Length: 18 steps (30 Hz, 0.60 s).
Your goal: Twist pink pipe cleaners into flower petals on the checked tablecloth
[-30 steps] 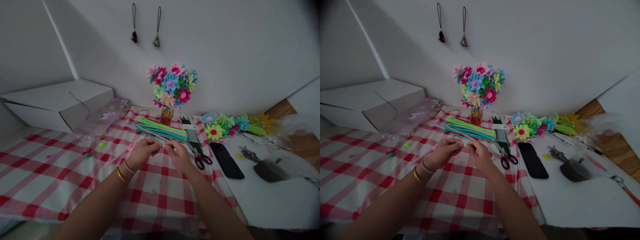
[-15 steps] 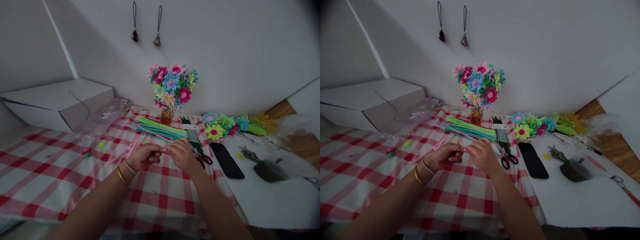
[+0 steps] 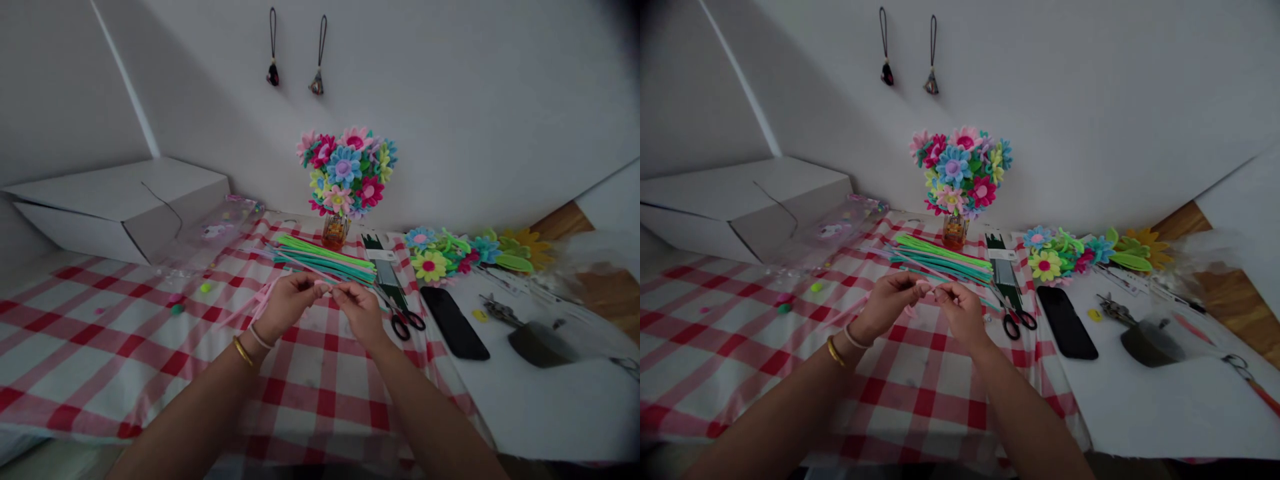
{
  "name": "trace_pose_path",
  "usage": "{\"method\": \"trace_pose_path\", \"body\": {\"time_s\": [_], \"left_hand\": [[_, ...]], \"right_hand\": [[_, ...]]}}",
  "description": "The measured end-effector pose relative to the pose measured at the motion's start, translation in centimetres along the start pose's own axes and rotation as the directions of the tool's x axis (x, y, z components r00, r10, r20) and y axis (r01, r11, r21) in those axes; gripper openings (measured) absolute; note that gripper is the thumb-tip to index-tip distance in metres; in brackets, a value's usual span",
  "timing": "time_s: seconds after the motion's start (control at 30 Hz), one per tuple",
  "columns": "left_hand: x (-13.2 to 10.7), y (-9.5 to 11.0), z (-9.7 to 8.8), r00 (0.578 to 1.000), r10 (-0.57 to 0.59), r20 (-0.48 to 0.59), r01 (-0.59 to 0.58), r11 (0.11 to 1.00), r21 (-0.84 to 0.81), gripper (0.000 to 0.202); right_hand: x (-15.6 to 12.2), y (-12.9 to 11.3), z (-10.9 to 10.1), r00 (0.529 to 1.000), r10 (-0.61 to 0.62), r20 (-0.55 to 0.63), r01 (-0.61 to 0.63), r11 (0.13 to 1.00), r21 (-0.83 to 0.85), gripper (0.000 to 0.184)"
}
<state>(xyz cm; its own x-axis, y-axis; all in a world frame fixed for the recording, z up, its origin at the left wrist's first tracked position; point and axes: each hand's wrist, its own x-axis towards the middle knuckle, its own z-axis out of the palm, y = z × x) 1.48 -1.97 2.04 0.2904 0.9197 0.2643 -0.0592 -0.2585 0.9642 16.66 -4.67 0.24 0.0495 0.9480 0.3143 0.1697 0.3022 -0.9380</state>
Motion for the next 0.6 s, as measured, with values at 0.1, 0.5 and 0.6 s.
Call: {"method": "trace_pose_path", "body": {"time_s": [0.1, 0.5, 0.6], "left_hand": [[0.26, -0.17, -0.04, 0.997, -0.073, -0.008, 0.071, 0.986, -0.153, 0.023], [0.24, -0.66, 0.06, 0.982, -0.173, 0.081, 0.190, 0.932, -0.308, 0.021], [0.24, -0.50, -0.01, 0.940, -0.269, 0.210, 0.336, 0.836, -0.434, 0.018]], "right_hand": [[0.04, -0.01, -0.07, 0.999, 0.032, -0.023, -0.032, 0.999, 0.000, 0.018], [0.30, 0.17, -0.10, 0.990, 0.131, 0.051, -0.137, 0.981, 0.138, 0.018], [0.27, 0.09, 0.08, 0.982, 0.137, 0.127, -0.167, 0.951, 0.260, 0.017]]}}
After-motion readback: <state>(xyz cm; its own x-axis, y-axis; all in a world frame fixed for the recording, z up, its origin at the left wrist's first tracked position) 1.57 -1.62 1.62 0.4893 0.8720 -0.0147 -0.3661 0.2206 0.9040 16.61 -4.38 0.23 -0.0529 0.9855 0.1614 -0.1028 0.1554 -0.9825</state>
